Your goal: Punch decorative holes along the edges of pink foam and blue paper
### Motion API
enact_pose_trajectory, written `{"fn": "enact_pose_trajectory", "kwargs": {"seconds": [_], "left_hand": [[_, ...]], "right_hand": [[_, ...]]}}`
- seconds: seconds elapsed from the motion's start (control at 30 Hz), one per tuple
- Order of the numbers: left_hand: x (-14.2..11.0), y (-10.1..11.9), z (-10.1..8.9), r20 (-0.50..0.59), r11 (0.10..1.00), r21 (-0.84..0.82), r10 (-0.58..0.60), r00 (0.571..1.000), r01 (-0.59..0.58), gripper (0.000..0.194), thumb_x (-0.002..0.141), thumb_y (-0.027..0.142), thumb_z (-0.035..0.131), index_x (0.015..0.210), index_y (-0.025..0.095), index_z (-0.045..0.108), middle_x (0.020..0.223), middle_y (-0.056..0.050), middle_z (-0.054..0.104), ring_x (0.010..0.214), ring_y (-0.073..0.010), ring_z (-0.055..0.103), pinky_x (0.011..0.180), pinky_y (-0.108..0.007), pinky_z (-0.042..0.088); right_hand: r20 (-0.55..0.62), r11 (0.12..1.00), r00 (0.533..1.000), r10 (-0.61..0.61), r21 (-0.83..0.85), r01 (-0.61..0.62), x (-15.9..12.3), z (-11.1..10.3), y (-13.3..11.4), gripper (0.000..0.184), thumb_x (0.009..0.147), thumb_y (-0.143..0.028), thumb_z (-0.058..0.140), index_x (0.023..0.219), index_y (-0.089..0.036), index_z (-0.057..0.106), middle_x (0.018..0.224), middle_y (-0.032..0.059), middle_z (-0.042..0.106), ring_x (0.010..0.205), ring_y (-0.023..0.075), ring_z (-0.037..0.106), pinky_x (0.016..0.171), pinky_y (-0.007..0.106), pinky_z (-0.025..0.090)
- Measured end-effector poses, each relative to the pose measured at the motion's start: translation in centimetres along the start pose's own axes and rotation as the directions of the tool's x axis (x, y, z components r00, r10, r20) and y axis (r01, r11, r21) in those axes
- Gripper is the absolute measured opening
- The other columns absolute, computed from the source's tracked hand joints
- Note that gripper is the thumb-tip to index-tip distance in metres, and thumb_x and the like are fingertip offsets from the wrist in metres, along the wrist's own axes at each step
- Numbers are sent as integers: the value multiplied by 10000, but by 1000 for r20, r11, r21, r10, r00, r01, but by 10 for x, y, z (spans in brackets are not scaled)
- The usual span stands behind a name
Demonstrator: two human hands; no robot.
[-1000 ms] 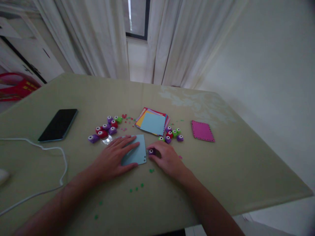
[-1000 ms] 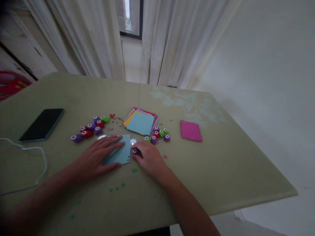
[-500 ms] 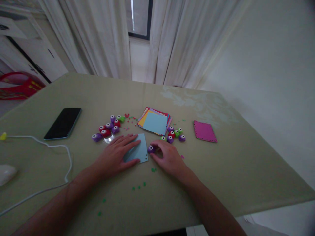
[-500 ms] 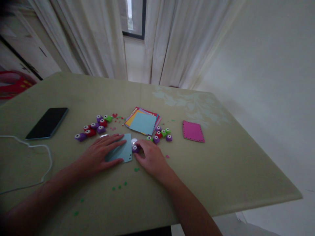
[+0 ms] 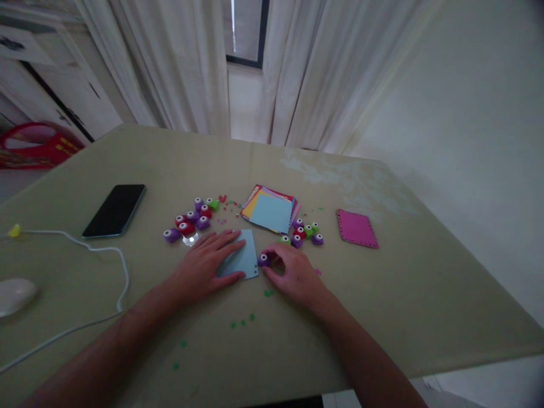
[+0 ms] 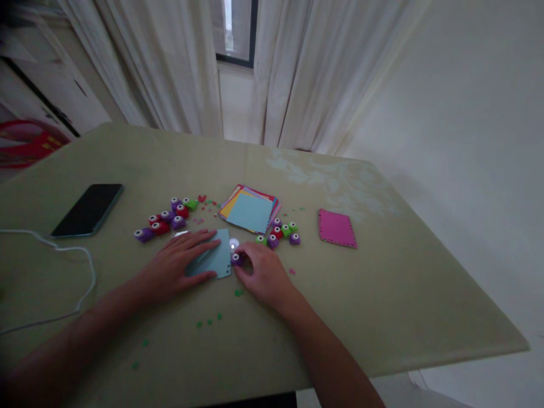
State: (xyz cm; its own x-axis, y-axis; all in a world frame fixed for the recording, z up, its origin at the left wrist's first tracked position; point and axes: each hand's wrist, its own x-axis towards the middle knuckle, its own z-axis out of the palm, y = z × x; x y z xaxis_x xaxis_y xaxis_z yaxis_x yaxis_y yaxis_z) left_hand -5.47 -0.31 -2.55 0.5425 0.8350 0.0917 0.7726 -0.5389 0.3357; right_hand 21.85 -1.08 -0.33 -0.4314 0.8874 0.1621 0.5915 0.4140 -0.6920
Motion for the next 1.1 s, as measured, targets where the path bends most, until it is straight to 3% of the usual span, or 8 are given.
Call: {"fn": "enact_pose_trajectory", "kwargs": {"seconds": [0.7,1.1], "left_hand": [[0,0,2,-13,999,10,43,999,-43,712,1037,688,547,1611,266,532,1718,-89,448,1554,-347,464,1292,-584,326],[-1,1,0,-10,999,27,28,1000,-28,777,1005,731,562,1615,251,523,1719,-107,445,1548,-357,470,1292,-587,327]], "right_hand": [[38,960,998,55,273,-63,5,8,7,196,960,-132,767,1127,-233,763,1124,55,826,1039,236,796,1002,387,608],[-52,988,994,92,129,-84,4,0,11,184,918,-140,796,1079,-215,746,1048,57,805,930,218,766,869,354,605]]}}
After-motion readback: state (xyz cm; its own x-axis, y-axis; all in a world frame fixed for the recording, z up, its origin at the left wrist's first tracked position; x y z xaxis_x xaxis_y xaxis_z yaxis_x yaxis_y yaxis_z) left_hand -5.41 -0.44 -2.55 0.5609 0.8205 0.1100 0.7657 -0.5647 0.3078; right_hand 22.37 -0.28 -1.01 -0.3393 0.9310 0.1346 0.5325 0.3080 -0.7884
